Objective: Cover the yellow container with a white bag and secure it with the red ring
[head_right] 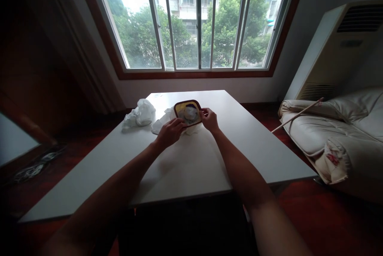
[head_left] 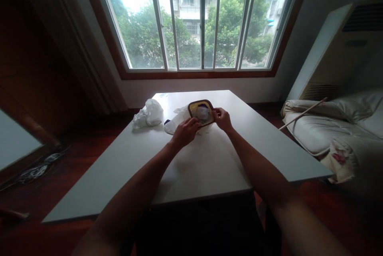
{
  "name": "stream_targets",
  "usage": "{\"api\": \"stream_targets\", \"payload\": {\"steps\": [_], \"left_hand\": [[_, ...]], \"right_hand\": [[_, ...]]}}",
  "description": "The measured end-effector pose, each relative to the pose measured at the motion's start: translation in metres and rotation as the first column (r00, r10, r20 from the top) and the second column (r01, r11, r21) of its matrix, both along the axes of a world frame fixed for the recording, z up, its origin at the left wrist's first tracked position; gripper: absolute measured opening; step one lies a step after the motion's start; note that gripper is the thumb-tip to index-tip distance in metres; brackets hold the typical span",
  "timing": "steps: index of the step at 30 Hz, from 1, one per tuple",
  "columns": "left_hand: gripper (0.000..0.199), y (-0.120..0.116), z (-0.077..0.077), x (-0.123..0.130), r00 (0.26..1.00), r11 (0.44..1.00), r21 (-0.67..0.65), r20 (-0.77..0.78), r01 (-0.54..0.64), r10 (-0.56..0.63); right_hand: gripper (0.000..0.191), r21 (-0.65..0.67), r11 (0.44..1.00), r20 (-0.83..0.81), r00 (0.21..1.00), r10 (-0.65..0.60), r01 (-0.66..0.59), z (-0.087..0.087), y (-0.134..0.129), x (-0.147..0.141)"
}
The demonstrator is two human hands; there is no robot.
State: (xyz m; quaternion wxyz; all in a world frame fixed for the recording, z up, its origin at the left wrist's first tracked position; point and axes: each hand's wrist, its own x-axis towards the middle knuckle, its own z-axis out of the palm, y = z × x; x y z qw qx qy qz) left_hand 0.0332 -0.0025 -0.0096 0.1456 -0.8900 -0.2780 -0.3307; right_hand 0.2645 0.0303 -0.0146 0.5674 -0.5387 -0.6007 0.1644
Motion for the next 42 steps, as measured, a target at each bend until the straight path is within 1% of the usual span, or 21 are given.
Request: {"api": "stream_targets", "payload": {"steps": [2,4,5,7,9,10,12,14,17,19,21,25,28,31,35,42], "left_hand": [[0.02,0.0,-0.001,-0.001,0.998,1.0,-0.008,0.06,0.007,-0.006],[0.027,0.001,-0.003,-0.005,0.991,1.0,-0.007,0.134,-0.026,0.027],[0.038,0.002,-0.004,-0.007,0.982,0.998,-0.006,0.18,-0.059,0.059],[0.069,0.006,-0.007,-0.011,0.954,0.992,-0.008,0.275,-0.125,0.122],[0.1,0.012,-0.012,-0.016,0.929,0.989,-0.022,0.338,-0.149,0.147],[0.112,0.017,-0.016,-0.018,0.925,0.989,-0.039,0.35,-0.143,0.148],[0.128,0.027,-0.025,-0.021,0.926,0.988,-0.088,0.346,-0.125,0.148],[0.139,0.039,-0.035,-0.024,0.931,0.983,-0.14,0.329,-0.114,0.155],[0.15,0.054,-0.046,-0.024,0.94,0.987,-0.146,0.324,-0.061,0.106],[0.152,0.061,-0.048,-0.024,0.941,0.994,-0.111,0.334,-0.023,0.06],[0.148,0.064,-0.046,-0.025,0.941,0.996,-0.084,0.335,-0.021,0.048],[0.134,0.064,-0.038,-0.027,0.948,0.995,-0.074,0.304,-0.072,0.091],[0.129,0.059,-0.034,-0.027,0.953,0.992,-0.086,0.283,-0.088,0.109],[0.128,0.054,-0.032,-0.027,0.955,0.993,-0.088,0.283,-0.073,0.095],[0.129,0.049,-0.029,-0.026,0.957,0.997,-0.066,0.283,-0.049,0.066],[0.128,0.052,-0.027,-0.027,0.97,0.989,-0.11,0.213,-0.096,0.117]], "right_hand": [[0.045,-0.002,1.0,-0.009,1.0,0.019,-0.019,-0.003,0.0,0.003],[0.048,-0.006,1.0,-0.009,1.0,0.018,-0.019,-0.006,0.0,0.005],[0.048,0.0,1.0,-0.006,1.0,0.011,-0.011,-0.007,-0.001,0.006],[0.046,0.03,1.0,0.002,1.0,-0.009,0.009,-0.008,-0.003,0.006],[0.044,0.058,0.998,0.012,1.0,-0.017,0.016,-0.007,-0.006,0.005],[0.044,0.066,0.998,0.017,1.0,-0.015,0.014,-0.006,-0.008,0.004],[0.043,0.076,0.997,0.03,0.999,-0.011,0.009,-0.004,-0.012,0.002],[0.043,0.082,0.997,0.04,0.999,-0.002,-0.001,-0.002,-0.015,-0.001],[0.041,0.079,0.997,0.044,0.999,0.021,-0.025,-0.001,-0.017,-0.007],[0.041,0.073,0.997,0.041,0.999,0.031,-0.034,0.0,-0.017,-0.01],[0.041,0.066,0.997,0.039,0.998,0.043,-0.045,0.0,-0.018,-0.013],[0.04,0.052,0.998,0.068,0.997,0.038,-0.041,0.0,-0.021,-0.017],[0.04,0.049,0.999,0.117,0.993,0.018,-0.024,0.001,-0.023,-0.017],[0.039,0.043,0.999,0.134,0.991,0.016,-0.022,0.001,-0.022,-0.015],[0.038,0.036,0.998,0.133,0.99,0.044,-0.049,0.001,-0.022,-0.012],[0.038,0.045,0.999,0.165,0.986,0.022,-0.03,0.006,-0.027,-0.014]]}}
